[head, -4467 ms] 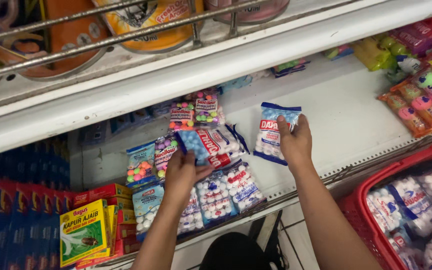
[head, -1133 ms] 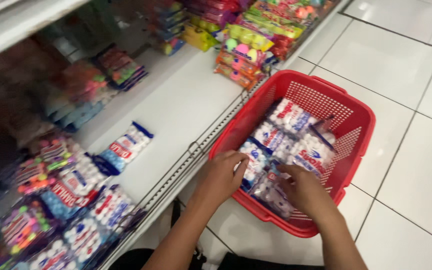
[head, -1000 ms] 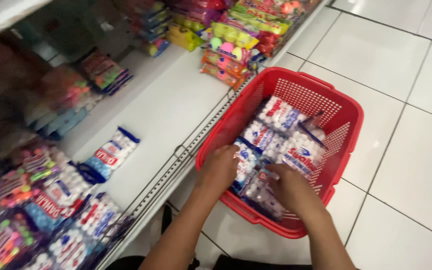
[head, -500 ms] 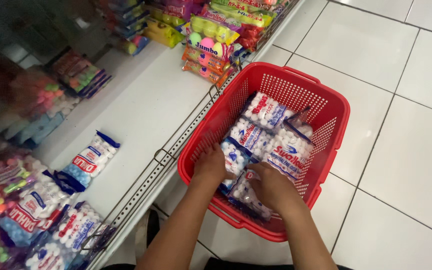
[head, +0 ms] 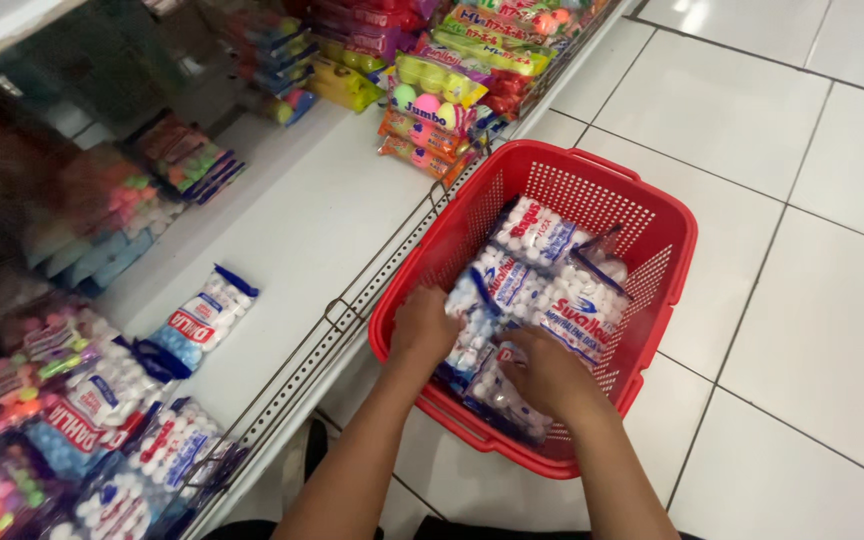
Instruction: The person organizes bags of naphthalene mothballs on a grocery shelf by taking them from a basket and placing them into neat stacks on the shelf.
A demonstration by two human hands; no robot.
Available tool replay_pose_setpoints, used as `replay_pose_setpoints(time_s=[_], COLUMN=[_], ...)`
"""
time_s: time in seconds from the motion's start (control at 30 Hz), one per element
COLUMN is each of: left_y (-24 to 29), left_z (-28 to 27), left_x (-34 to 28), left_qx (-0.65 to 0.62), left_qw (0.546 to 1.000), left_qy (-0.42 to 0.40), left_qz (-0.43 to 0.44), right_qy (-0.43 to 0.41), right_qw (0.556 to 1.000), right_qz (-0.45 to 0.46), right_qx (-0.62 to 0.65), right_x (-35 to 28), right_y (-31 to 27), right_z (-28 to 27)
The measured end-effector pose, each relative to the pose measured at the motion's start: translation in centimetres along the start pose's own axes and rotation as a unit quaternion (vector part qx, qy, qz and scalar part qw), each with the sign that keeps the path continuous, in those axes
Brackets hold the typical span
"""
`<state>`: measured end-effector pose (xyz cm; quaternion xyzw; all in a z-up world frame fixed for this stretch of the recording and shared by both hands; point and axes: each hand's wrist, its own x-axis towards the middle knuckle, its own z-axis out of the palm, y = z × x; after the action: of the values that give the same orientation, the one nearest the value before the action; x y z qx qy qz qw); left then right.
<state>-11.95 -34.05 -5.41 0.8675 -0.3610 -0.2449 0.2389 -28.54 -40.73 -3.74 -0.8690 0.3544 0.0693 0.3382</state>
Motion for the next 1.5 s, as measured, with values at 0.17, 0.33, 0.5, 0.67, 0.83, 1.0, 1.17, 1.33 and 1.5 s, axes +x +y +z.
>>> replay_pose_setpoints(time_s=[0.17, 0.33, 0.5, 0.67, 0.83, 1.0, 1.17, 1.33, 1.5], left_y=[1.8, 2.4, 2.7, 2.0, 1.4, 3.3, 1.5, 1.0, -1.0], left_z=[-3.1, -3.7, -3.1, -2.1, -4.2, -8.2, -8.1, -9.7, -8.4], left_x=[-3.9, -6.3, -8.0, -9.4, -12.2, -16.4, -17.7, -19.3, -19.0], left_qx=[-0.184, -0.389, -0.542, -0.594, -0.562, -0.388, -0.432, -0.42, -0.524], left_qw=[0.983, 0.921, 0.84, 0.804, 0.826, 0.919, 0.899, 0.903, 0.841], left_qy=[0.0, 0.004, 0.001, 0.029, 0.05, 0.018, 0.011, 0.011, 0.002], left_qz=[0.015, -0.018, 0.016, 0.016, -0.01, -0.062, -0.069, -0.094, -0.136], right_qy=[0.049, 0.107, 0.068, 0.031, 0.01, -0.061, -0.044, -0.08, -0.108], right_qw=[0.997, 0.968, 0.832, 0.821, 0.836, 0.872, 0.903, 0.87, 0.853], right_qz=[0.003, 0.018, 0.024, -0.04, -0.063, -0.057, -0.071, -0.055, -0.058], right_qx=[0.067, 0.225, 0.55, 0.569, 0.545, 0.483, 0.421, 0.483, 0.508], right_x=[-0.8, -1.9, -2.5, -2.8, -3.6, -5.1, -5.5, -6.1, -5.8], right_y=[-1.1, -2.6, -3.4, -3.3, -3.5, -4.4, -4.7, -5.8, -5.4], right_z=[-1.4, -2.2, -1.3, -0.4, 0.1, 0.4, 1.8, 3.6, 5.5])
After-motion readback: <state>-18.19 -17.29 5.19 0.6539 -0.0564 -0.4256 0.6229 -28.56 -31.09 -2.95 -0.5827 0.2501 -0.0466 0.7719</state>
